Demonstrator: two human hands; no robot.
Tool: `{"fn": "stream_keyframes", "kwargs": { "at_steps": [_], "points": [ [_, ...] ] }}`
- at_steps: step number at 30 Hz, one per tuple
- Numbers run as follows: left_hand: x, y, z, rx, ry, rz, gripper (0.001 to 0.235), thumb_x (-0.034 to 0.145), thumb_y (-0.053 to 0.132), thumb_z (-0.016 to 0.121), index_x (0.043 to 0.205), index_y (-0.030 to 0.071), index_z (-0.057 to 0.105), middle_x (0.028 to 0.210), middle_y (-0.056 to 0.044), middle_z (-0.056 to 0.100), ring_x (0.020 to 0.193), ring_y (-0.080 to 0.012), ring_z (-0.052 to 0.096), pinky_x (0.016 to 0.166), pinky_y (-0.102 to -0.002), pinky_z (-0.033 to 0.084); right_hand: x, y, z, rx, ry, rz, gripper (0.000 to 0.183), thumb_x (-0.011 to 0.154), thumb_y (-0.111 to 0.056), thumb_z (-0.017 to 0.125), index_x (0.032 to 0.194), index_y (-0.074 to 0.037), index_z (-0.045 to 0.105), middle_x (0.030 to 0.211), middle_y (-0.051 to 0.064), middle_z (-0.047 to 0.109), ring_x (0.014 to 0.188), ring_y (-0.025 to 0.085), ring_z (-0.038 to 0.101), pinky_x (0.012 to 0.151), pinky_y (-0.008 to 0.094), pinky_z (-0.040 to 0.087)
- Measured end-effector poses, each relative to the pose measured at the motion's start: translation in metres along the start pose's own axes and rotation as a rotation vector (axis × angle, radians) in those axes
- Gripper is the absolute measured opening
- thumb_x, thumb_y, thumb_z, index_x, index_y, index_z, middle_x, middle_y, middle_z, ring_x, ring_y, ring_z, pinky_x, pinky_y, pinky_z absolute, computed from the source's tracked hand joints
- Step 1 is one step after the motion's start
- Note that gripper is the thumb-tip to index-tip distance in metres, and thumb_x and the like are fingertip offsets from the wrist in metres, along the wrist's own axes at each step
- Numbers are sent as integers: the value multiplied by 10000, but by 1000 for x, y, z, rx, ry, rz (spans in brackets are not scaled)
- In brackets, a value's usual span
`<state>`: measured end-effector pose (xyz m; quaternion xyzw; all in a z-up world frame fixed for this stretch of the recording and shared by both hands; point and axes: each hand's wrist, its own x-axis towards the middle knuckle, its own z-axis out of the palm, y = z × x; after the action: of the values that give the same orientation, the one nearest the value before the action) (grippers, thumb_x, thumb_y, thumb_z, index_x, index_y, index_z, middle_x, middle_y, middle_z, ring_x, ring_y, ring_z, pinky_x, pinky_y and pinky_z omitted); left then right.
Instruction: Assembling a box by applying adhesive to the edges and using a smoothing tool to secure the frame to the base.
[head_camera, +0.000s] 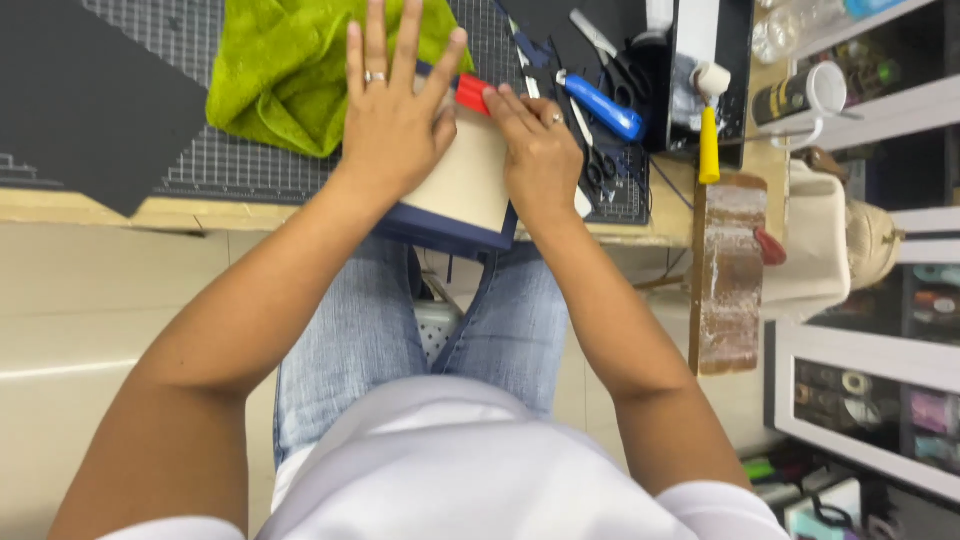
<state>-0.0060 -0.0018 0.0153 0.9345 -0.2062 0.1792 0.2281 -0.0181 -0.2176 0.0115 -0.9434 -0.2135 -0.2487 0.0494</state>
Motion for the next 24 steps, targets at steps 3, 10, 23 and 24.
{"fn": "stream_keyframes", "kwargs": {
  "at_steps": [3,10,23,24],
  "points": [
    [-5,-6,10,-5,164,60,485,1065,279,686,1491,49,723,1582,-345,356,1402,-652,180,1183,-715,91,-3,-7,-16,2,52,-51,508,955,86,592,1358,-212,678,1294,-46,744,1075,220,657,708,319,602],
    [-8,-5,12,76,240,19,351,964,151,756,1305,141,839,1671,-194,339,1488,-552,139,1244,-678,121,21,2,-8,185,18,86,475,951,22,596,1304,-274,716,1036,-17,692,864,249,651,550,395,498],
    [-5,-5,8,-4,296,45,55,979,83,762,991,121,800,1634,-220,402,1500,-533,107,1254,-684,118,-8,-14,1,-26,227,-94,474,985,98,522,1331,-167,707,1255,-39,759,1027,235,707,865,288,621],
    [-8,0,3,-1,297,42,55,979,83,762,991,121,800,1634,-220,402,1500,-533,107,1254,-684,118,-8,-14,2,-23,228,-97,474,985,98,522,1331,-167,707,1255,-39,759,1027,235,707,865,288,621]
  ]
}}
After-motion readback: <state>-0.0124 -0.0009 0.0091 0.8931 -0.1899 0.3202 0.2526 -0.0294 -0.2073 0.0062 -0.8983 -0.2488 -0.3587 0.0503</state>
